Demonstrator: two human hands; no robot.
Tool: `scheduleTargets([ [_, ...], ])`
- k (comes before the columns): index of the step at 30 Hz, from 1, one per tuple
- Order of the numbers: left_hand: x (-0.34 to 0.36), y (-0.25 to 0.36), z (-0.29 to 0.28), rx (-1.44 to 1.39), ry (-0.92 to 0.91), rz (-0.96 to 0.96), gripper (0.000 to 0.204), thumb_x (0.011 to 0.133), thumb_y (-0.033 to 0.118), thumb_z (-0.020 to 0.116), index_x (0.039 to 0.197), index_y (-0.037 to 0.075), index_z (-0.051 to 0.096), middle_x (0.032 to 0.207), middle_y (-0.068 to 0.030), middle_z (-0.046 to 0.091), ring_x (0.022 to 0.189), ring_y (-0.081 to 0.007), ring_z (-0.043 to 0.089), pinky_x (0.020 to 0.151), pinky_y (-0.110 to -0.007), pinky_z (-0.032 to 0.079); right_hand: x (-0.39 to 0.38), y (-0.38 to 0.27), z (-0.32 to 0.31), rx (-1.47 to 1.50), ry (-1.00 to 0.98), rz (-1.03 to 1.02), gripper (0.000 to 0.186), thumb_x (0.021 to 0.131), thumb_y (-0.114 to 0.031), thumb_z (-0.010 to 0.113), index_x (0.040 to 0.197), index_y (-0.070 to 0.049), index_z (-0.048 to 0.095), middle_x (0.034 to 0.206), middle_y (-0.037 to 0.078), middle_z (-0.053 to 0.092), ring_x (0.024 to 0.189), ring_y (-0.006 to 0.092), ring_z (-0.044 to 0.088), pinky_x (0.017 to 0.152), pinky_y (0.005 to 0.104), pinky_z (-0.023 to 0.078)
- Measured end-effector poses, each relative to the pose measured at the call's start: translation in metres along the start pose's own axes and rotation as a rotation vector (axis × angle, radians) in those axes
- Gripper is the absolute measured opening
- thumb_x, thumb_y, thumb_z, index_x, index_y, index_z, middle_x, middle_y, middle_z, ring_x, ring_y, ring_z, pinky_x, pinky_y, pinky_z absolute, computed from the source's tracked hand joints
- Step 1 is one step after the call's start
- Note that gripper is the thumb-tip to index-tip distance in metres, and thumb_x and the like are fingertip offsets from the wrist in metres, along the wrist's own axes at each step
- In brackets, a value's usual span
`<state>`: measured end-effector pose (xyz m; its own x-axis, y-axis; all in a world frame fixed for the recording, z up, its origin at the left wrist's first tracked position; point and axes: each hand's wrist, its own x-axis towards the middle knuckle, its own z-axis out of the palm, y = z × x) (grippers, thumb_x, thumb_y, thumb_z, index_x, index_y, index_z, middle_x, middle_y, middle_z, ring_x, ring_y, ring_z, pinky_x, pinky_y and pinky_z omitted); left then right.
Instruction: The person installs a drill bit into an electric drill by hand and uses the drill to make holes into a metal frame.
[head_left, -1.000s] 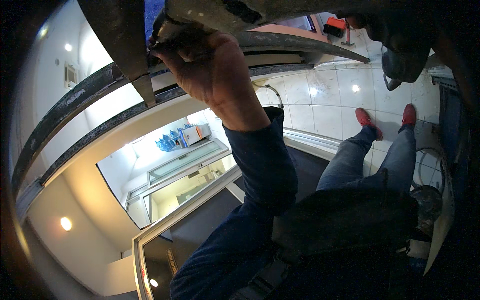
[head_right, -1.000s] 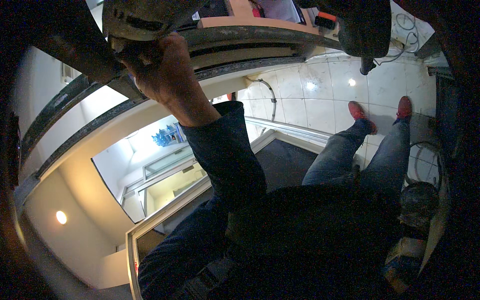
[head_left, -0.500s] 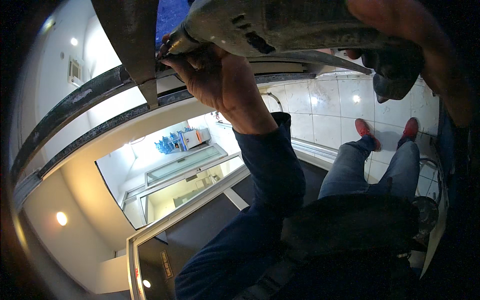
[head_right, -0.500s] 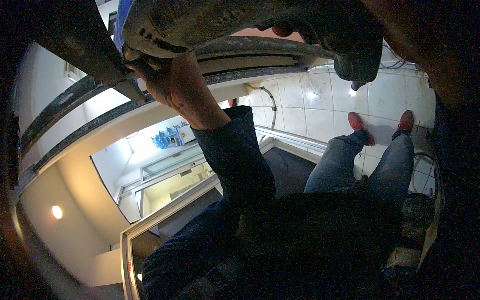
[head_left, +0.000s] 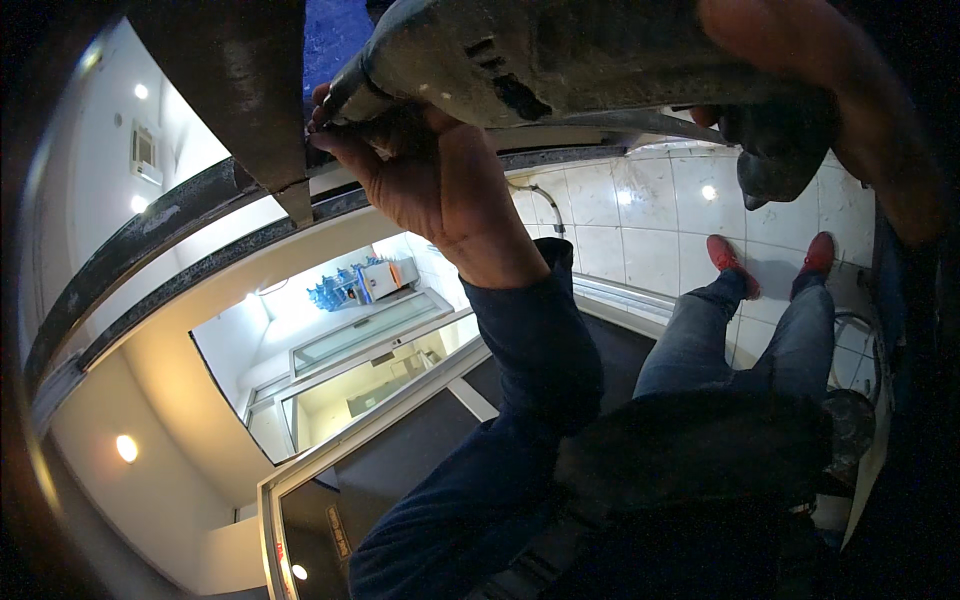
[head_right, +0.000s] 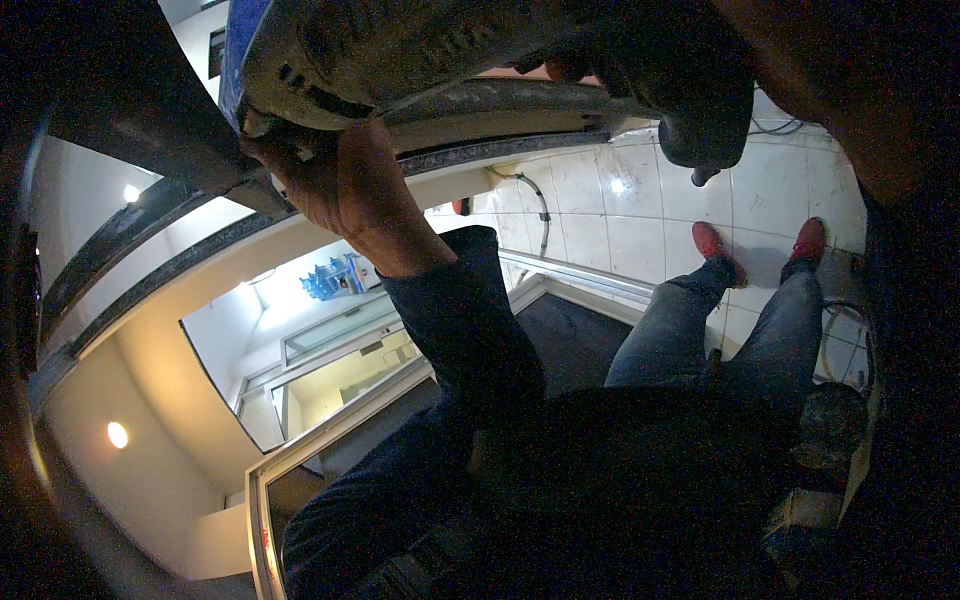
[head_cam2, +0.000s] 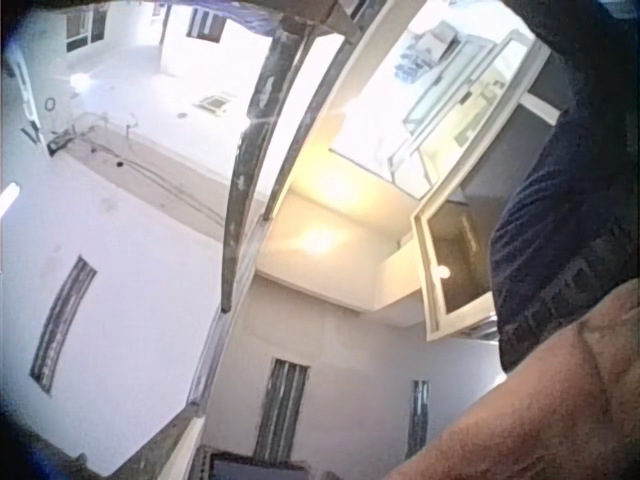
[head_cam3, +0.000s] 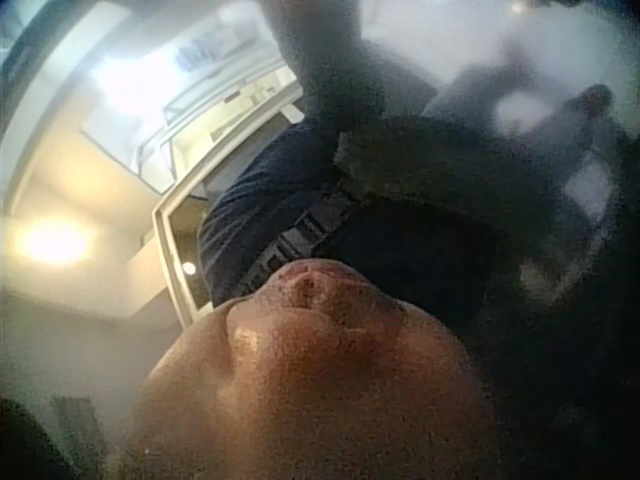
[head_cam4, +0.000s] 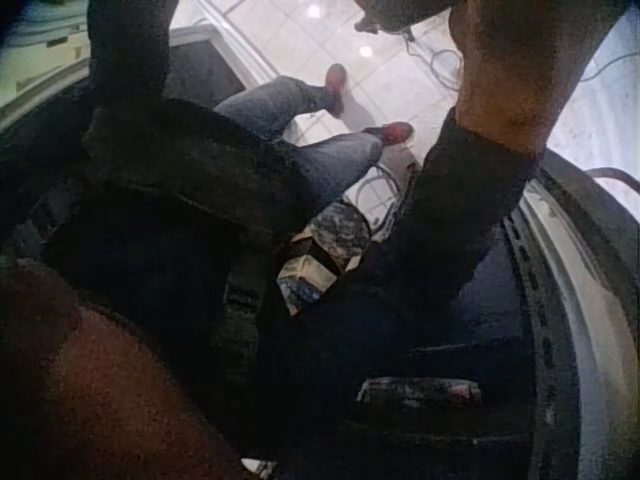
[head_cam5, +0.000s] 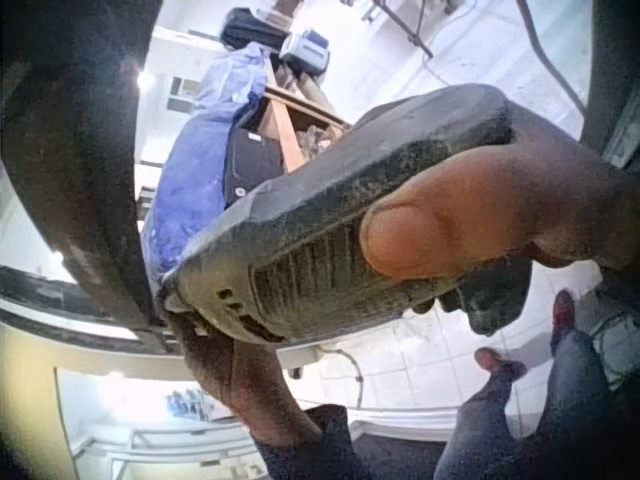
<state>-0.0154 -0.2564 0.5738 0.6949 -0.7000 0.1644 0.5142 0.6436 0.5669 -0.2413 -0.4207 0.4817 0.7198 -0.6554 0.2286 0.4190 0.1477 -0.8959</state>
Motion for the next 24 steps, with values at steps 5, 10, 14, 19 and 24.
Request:
scheduleTargets([
  [5, 0.003, -0.017, -0.004, 0.290, 0.072, 0.250, 0.069, 0.089, 0.034, 0.070, 0.145, 0.007, 0.039, 0.148, -0.0157, 0.042, 0.139, -0.0343, 0.035, 0.117, -0.058, 0.019, -0.003, -0.003, -0.004, -0.022, 0.019, 0.017, 0.058, 0.082, -0.039, 0.069, 0.122, 0.002, 0.059, 0.103, 0.017, 0.069, 0.078, 0.0224, 0.071, 0.072, 0.0334, 0.060],
  [10, 0.000, 0.004, -0.004, 0.353, 0.040, 0.231, 0.070, 0.090, 0.037, 0.068, 0.146, 0.009, 0.038, 0.149, -0.0150, 0.041, 0.141, -0.0339, 0.032, 0.117, -0.060, 0.019, 0.007, 0.016, 0.001, 0.024, -0.004, -0.007, 0.058, 0.082, -0.039, 0.069, 0.123, 0.002, 0.059, 0.103, 0.017, 0.069, 0.079, 0.0225, 0.071, 0.073, 0.0336, 0.060],
  [14, -0.004, -0.025, -0.005, 0.337, 0.024, 0.196, 0.071, 0.090, 0.039, 0.068, 0.147, 0.011, 0.037, 0.152, -0.0154, 0.036, 0.141, -0.0343, 0.031, 0.116, -0.062, 0.020, -0.009, -0.005, -0.009, -0.055, 0.042, 0.030, 0.058, 0.082, -0.039, 0.069, 0.123, 0.002, 0.059, 0.103, 0.017, 0.069, 0.079, 0.0226, 0.070, 0.073, 0.0337, 0.060],
  [19, -0.009, -0.004, 0.001, 0.422, 0.049, 0.136, 0.066, 0.087, 0.042, 0.070, 0.141, 0.013, 0.043, 0.145, -0.0124, 0.042, 0.136, -0.0314, 0.036, 0.114, -0.059, 0.024, -0.002, 0.004, 0.007, -0.004, 0.005, 0.017, 0.059, 0.082, -0.039, 0.069, 0.123, 0.001, 0.058, 0.103, 0.017, 0.069, 0.080, 0.0227, 0.070, 0.074, 0.0339, 0.060],
  [24, -0.009, 0.002, 0.002, 0.285, 0.069, 0.074, 0.054, 0.086, 0.039, 0.071, 0.131, 0.015, 0.052, 0.133, -0.0086, 0.052, 0.128, -0.0273, 0.046, 0.113, -0.055, 0.030, -0.003, 0.003, 0.007, 0.001, 0.012, 0.012, 0.059, 0.082, -0.038, 0.069, 0.124, 0.001, 0.058, 0.103, 0.017, 0.068, 0.081, 0.0228, 0.070, 0.074, 0.0340, 0.059],
])
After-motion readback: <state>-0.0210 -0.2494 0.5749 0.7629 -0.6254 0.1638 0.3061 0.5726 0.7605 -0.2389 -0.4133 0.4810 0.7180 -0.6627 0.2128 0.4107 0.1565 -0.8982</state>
